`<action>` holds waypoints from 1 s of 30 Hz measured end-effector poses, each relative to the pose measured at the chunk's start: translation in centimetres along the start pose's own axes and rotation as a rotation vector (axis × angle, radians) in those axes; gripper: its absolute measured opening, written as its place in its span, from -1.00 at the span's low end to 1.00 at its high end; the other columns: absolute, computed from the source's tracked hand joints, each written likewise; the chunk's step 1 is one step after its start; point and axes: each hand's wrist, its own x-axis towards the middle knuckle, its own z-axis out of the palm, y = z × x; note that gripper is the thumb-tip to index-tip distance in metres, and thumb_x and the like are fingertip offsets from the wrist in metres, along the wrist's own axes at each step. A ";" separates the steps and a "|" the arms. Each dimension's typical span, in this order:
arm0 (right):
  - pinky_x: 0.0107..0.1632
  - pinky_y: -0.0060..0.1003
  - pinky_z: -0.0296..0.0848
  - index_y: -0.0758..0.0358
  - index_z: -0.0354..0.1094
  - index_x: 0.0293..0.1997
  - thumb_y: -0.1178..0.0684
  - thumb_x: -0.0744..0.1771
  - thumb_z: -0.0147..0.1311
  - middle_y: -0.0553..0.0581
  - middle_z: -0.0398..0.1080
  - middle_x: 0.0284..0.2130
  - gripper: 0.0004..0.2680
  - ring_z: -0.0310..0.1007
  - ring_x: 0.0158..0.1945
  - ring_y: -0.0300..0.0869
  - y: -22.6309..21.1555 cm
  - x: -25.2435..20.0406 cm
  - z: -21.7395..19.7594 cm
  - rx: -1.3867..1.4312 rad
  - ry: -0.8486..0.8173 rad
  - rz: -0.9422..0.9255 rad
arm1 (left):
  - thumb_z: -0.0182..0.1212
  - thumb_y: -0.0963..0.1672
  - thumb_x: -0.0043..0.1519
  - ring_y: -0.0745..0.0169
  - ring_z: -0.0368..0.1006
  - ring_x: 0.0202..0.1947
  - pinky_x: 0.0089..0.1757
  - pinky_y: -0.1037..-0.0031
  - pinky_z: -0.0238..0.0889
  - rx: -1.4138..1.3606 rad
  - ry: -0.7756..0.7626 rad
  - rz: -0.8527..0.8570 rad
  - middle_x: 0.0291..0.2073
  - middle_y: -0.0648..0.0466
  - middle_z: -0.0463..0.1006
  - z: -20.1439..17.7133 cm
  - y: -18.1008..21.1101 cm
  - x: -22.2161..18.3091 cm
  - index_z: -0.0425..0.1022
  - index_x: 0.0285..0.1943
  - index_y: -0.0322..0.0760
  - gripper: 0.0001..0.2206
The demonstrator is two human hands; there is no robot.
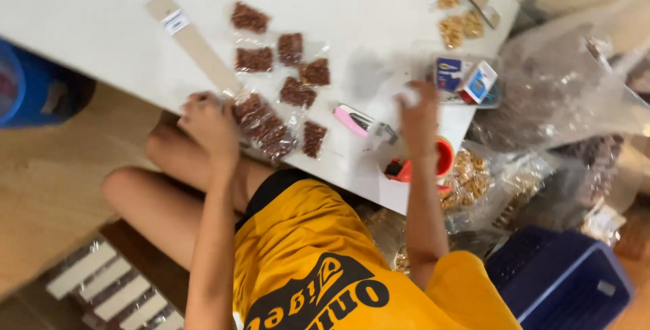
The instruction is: Stapling cardboard header labels onto small plastic bags containing nuts and placing them into a cardboard box.
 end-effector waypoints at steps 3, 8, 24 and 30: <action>0.06 0.17 0.38 0.14 0.30 0.18 -0.06 0.27 0.33 0.30 0.45 -0.05 -0.60 0.47 0.00 0.27 -7.1 -1.7 1.8 0.157 -0.290 -0.075 | 0.36 0.04 0.15 0.00 0.34 -0.17 -0.14 0.12 0.15 0.079 0.065 0.027 -0.16 0.10 0.47 3.5 -0.2 -0.4 0.59 -0.27 -0.07 -0.79; 0.08 0.01 0.45 0.22 0.40 0.10 0.03 0.24 0.38 0.27 0.39 -0.10 -0.64 0.45 0.03 0.16 -9.3 -2.5 5.8 0.081 -0.429 -0.133 | 0.22 -0.05 0.23 0.13 0.35 -0.21 -0.19 0.28 0.15 0.053 0.151 0.034 -0.27 0.15 0.42 1.9 0.5 -0.8 0.46 -0.33 -0.10 -0.86; 0.04 -0.18 0.41 0.11 0.51 -0.06 0.08 0.09 0.48 0.21 0.54 -0.22 -0.62 0.49 -0.05 0.00 -18.9 1.2 2.0 0.749 -0.952 -0.018 | 0.48 -0.06 0.17 0.44 0.42 -0.35 -0.23 0.56 0.35 -1.497 -0.239 -0.742 -0.39 0.17 0.58 -3.8 2.9 -3.6 0.61 -0.21 -0.21 -0.81; 0.09 -0.23 0.43 -0.08 0.53 -0.12 -0.11 0.09 0.58 0.04 0.55 -0.28 -0.63 0.54 -0.06 -0.05 -22.2 0.7 6.9 0.808 -0.576 -0.003 | 0.04 0.13 0.29 0.20 0.32 -0.12 0.07 0.34 0.26 -1.619 -0.257 -0.850 -0.23 -0.04 0.42 -18.7 9.0 -0.8 0.50 -0.09 -0.48 -0.47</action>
